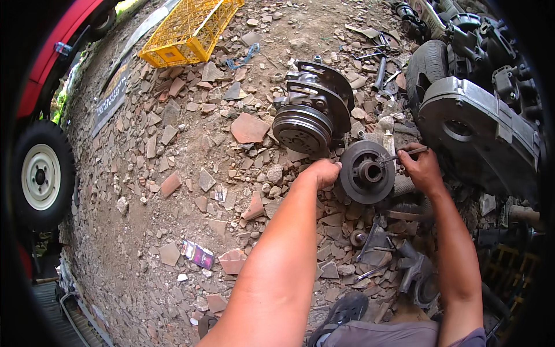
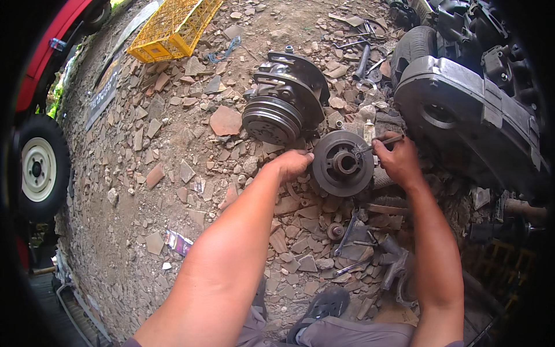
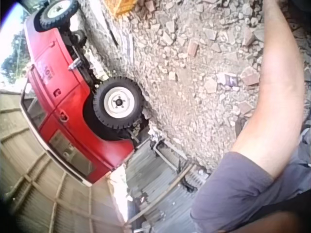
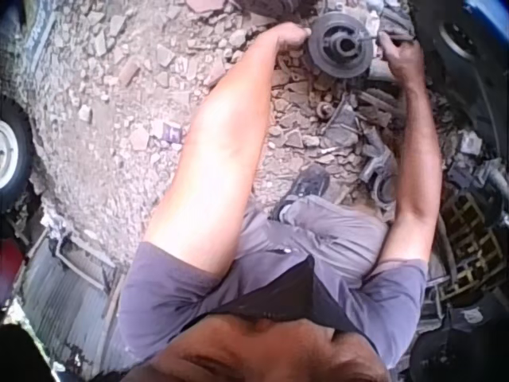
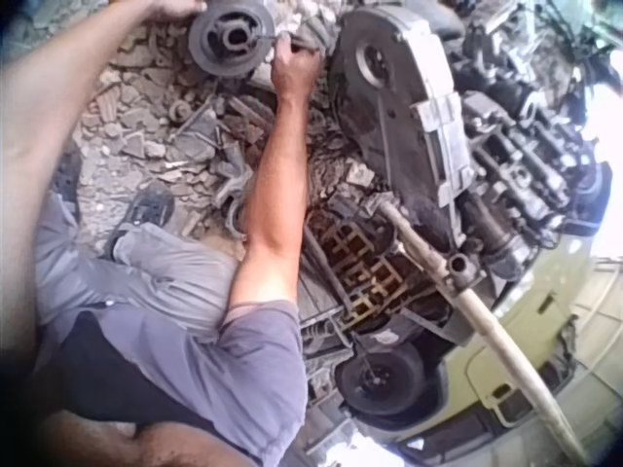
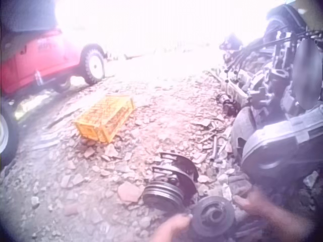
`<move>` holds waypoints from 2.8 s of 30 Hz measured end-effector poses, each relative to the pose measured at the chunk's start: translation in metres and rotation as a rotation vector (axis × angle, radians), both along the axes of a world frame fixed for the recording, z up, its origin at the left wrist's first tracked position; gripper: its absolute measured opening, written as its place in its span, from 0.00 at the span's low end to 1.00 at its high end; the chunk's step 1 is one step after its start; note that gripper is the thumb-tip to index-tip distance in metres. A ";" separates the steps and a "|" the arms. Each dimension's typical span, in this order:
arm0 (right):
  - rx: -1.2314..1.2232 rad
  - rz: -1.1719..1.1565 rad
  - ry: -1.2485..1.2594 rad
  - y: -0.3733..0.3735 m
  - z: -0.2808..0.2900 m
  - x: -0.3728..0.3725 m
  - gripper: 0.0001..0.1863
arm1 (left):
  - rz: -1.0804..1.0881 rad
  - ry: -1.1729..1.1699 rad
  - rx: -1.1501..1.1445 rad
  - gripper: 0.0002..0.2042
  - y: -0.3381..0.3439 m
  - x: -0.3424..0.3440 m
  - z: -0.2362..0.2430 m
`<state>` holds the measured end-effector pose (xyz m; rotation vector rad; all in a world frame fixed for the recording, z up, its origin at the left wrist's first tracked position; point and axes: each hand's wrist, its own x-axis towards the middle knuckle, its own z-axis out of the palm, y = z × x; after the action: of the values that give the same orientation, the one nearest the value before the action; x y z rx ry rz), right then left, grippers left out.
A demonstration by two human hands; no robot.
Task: The person sits on the ground in a cluttered outdoor area and works on a mechanical pulley assembly. They use a hammer to tap a metal component into place and then use a wrench to tighten a bolt on the assembly. The person briefly stands to move a large engine block before returning to the pulley work.
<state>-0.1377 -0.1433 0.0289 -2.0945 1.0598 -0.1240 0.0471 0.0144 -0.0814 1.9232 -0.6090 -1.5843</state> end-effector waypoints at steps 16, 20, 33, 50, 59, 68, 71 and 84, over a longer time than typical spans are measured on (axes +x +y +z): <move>0.039 0.126 -0.369 0.052 -0.012 0.010 0.08 | -0.454 -0.372 0.205 0.19 0.005 0.014 -0.017; 0.058 0.062 -0.299 0.036 -0.024 0.014 0.09 | -0.567 -0.438 0.137 0.16 -0.001 0.013 -0.028; 0.210 0.318 -0.029 0.064 0.007 0.005 0.13 | -0.201 -0.514 0.280 0.15 0.014 0.024 -0.010; -0.059 0.475 -0.100 0.067 0.003 0.002 0.16 | -0.224 -0.458 0.341 0.19 -0.007 0.017 0.007; 0.004 0.450 -0.073 0.082 0.021 0.005 0.15 | -0.203 -0.386 0.398 0.22 -0.010 0.038 -0.041; 0.198 0.291 -0.060 0.092 0.040 0.015 0.15 | 0.371 -0.061 0.288 0.22 0.014 0.087 -0.108; 0.080 0.260 -0.040 0.077 0.019 -0.016 0.15 | -0.195 -0.418 0.420 0.22 -0.020 0.017 -0.015; -0.004 0.369 -0.027 0.054 -0.004 -0.039 0.13 | -0.259 -0.467 0.333 0.20 -0.003 0.020 0.019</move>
<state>-0.1770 -0.0895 0.0247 -2.2472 0.6423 0.0279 0.0672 0.0113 -0.0624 2.5888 -0.8539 -1.4583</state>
